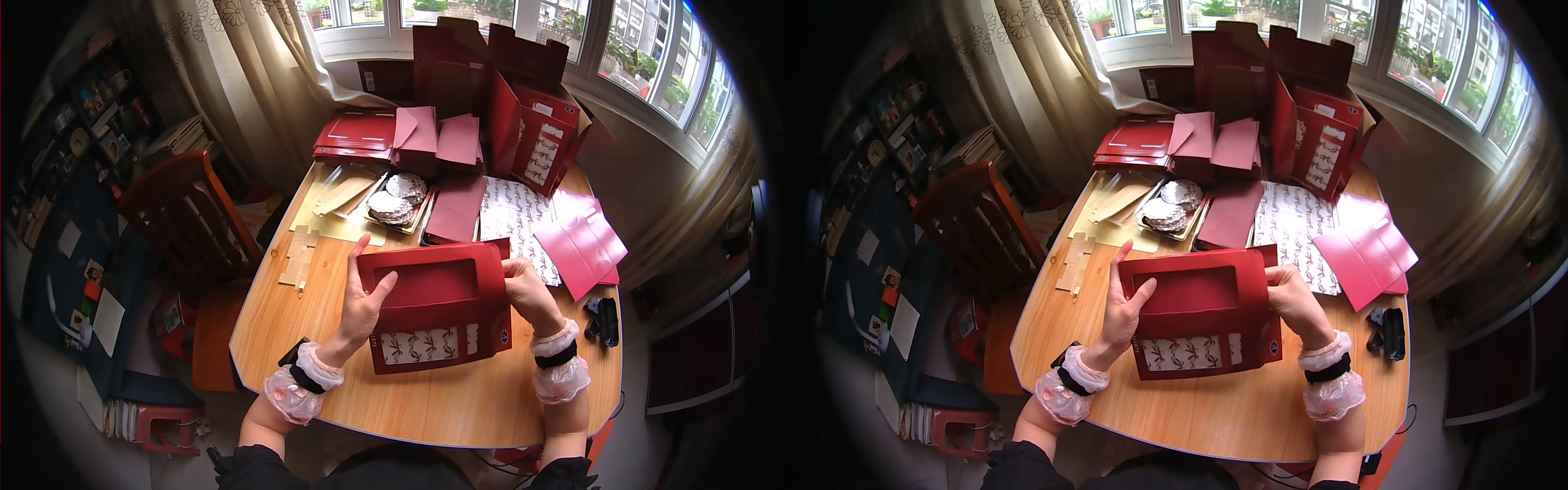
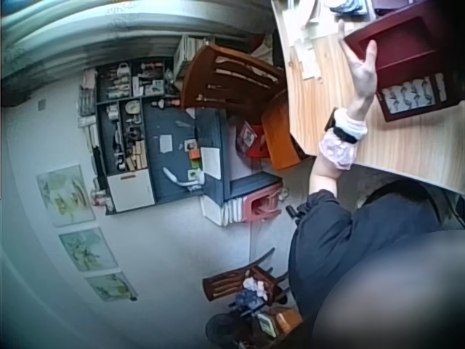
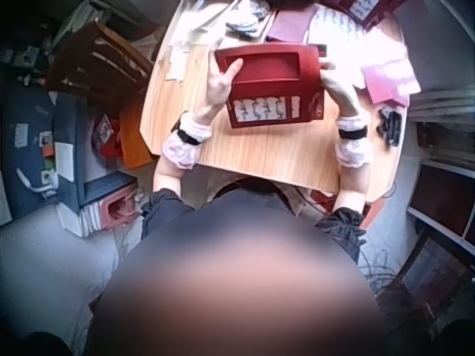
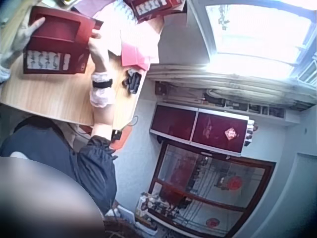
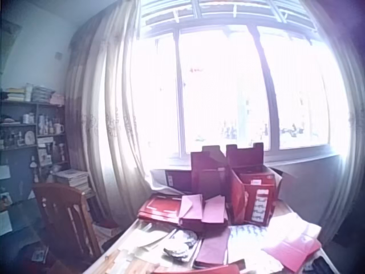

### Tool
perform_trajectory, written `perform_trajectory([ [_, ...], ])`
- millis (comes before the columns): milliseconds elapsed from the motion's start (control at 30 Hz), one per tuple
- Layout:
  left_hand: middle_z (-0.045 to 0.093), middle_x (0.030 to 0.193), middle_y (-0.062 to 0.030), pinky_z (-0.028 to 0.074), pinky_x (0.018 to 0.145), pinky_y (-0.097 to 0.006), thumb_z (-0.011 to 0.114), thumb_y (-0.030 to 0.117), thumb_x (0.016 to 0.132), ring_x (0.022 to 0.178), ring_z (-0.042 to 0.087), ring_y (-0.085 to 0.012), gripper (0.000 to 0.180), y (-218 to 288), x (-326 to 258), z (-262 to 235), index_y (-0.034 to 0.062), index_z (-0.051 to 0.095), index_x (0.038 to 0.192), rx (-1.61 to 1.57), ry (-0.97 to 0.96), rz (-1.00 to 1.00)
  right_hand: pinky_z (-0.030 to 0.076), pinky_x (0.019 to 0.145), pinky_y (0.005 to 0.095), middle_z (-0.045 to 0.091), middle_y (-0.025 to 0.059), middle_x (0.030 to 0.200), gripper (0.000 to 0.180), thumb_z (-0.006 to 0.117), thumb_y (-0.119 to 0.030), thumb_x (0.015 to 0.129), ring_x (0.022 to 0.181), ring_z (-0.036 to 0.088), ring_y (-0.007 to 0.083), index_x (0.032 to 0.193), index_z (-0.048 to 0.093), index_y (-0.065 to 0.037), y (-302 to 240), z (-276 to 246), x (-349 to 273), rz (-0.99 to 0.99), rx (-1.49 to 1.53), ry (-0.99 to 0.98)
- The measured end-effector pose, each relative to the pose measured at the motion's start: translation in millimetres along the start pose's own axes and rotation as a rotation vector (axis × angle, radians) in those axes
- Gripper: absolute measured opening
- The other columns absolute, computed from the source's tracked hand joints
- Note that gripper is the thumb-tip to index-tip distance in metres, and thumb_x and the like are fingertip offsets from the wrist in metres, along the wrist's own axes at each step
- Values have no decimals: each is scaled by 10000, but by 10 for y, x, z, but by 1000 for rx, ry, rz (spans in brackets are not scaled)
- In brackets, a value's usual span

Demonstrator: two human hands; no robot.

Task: The recorder is assembling and folding red paper folders or greeting card envelopes at a desk.

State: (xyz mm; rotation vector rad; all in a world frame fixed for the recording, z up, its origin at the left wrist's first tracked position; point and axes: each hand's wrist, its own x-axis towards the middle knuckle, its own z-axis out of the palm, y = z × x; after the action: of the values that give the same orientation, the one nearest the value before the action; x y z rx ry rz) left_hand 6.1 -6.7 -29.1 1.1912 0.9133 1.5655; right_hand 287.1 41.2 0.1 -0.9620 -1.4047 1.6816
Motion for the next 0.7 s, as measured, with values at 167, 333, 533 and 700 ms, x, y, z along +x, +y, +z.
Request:
perform_trajectory([
  [167,371,1394,-125,405,1039,-302,619,14,916,1217,471,-178,687,-15,-4,-10,55,239,1486,-92,24,-41,541,690,235,724,54,873,145,696,-58,869,743,657,86,973,730,37,-109,120,10,35,27,61],
  [333,364,1400,-143,417,1037,-307,643,2,896,1217,476,-182,741,53,-48,59,60,208,1494,-22,0,4,537,635,226,719,42,831,133,692,-44,857,705,646,71,951,733,41,-1,21,-8,-9,15,47],
  [533,491,1297,-139,452,1005,-320,654,-33,875,1142,548,-192,789,145,-35,85,64,182,1499,22,-27,53,530,614,215,713,29,804,134,674,-73,886,694,644,64,945,736,30,-40,102,23,-12,6,76],
  [700,550,1228,-117,466,989,-320,644,-48,877,1099,572,-184,760,102,9,34,64,204,1487,-82,125,33,534,662,203,713,48,859,201,619,-136,953,746,663,87,1030,709,27,-244,130,5,-90,-110,269],
])
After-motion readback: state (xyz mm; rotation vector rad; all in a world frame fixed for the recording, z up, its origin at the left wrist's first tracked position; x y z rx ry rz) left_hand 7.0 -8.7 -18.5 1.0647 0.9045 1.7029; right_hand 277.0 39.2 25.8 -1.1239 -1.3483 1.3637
